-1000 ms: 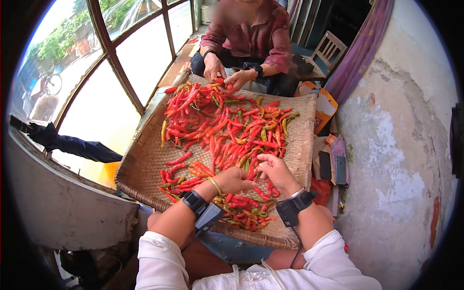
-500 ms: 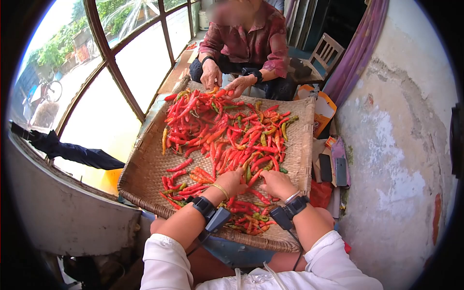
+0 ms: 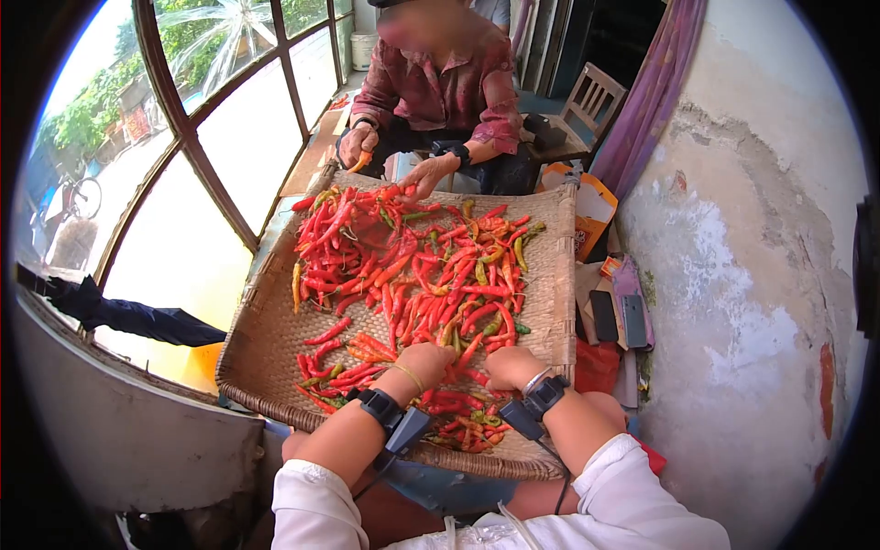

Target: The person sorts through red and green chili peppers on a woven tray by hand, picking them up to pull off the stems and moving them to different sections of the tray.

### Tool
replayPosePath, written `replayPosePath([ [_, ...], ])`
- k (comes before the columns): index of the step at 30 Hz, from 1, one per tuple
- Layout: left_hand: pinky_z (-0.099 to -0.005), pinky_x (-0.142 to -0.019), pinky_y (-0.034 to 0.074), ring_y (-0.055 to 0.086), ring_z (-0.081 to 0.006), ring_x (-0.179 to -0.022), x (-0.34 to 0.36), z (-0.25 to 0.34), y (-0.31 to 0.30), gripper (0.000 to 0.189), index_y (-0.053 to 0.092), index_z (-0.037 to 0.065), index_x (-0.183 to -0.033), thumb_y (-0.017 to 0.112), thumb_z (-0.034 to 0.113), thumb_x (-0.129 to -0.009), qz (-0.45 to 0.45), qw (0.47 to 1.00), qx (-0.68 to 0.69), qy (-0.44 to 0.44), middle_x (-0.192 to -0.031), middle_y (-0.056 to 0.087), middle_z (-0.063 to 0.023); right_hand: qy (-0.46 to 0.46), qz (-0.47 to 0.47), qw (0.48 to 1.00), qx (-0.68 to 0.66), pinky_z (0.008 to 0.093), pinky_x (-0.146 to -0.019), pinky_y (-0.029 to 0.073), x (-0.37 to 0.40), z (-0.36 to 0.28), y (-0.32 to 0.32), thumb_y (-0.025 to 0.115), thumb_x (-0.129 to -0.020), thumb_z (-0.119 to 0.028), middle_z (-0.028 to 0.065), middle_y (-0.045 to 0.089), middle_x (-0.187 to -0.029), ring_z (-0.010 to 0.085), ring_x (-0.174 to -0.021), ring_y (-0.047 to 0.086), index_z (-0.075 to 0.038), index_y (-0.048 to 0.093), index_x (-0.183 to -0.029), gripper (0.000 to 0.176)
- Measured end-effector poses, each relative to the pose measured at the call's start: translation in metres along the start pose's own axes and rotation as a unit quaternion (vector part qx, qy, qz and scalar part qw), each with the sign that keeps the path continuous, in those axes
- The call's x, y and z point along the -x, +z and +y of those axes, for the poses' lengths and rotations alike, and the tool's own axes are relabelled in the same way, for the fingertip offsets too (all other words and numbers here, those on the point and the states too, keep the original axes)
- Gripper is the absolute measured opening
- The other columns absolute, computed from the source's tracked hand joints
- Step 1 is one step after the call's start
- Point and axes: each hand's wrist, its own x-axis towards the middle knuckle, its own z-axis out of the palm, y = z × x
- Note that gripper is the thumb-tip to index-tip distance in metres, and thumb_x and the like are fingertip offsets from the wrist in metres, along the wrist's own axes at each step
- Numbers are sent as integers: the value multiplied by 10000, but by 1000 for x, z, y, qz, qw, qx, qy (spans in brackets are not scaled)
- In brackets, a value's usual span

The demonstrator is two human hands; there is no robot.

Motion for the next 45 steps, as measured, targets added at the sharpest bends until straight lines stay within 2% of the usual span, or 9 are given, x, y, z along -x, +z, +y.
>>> replayPosePath([
  [11,-342,-578,462,586,-259,-623,21,11,-53,158,616,77,-879,551,188,-787,162,980,90,69,-692,601,-117,-141,115,908,-377,250,-567,438,7,-9,-19,584,-715,-95,44,602,-676,111,-604,557,-37,614,-799,106],
  [16,-183,-502,432,510,-43,-548,29,-12,-93,205,598,-8,-917,478,154,-884,294,812,503,-11,-658,573,6,-187,19,856,-482,223,-516,427,12,-17,-24,536,-736,-42,20,573,-663,81,-551,523,6,577,-897,172],
  [20,-194,-488,422,514,-63,-565,14,-21,-81,351,476,-53,-1112,515,192,-863,390,758,518,-67,-822,573,-45,-172,-26,805,-568,207,-511,424,14,-20,-28,520,-768,-50,15,569,-711,66,-556,513,-1,567,-917,163],
  [25,-208,-553,446,520,-63,-628,21,13,-54,400,478,-2,-1155,518,270,-864,36,926,374,46,-878,588,-37,-194,-53,717,-667,187,-510,415,11,-15,-24,512,-791,-63,7,562,-713,60,-562,506,-9,572,-903,139],
  [31,-218,-574,443,543,-85,-656,18,15,-40,319,563,4,-1009,559,272,-836,5,939,320,124,-782,601,-37,-199,-48,636,-744,151,-489,397,21,-11,-33,494,-837,-103,1,569,-724,46,-556,510,-42,580,-875,112],
  [36,-208,-522,450,539,-74,-566,26,9,-67,247,599,0,-885,550,238,-840,-60,952,297,-50,-696,602,-8,-64,97,720,-684,197,-517,431,8,-3,-29,531,-822,-166,31,583,-741,73,-575,534,-40,565,-935,173],
  [40,-198,-492,450,515,-60,-522,13,-26,-72,317,506,-13,-1093,517,199,-858,239,814,528,-50,-884,615,-55,-57,293,853,-428,313,-678,466,-9,8,-14,578,-774,-238,128,584,-842,225,-747,578,-44,525,-1028,324],
  [42,-188,-497,447,539,-73,-578,3,-36,-62,443,394,-4,-1223,521,207,-855,365,793,482,-66,-1098,539,-114,-45,282,884,-371,339,-737,446,-5,6,-12,589,-758,-245,158,562,-910,275,-831,552,-42,510,-1051,365],
  [45,-302,-665,472,600,-235,-773,-12,-63,-27,524,357,-9,-1249,553,231,-826,398,913,91,7,-1175,482,-186,-27,253,920,-297,378,-812,417,-9,6,-7,605,-736,-256,194,522,-1019,336,-949,510,-39,488,-1081,425],
])
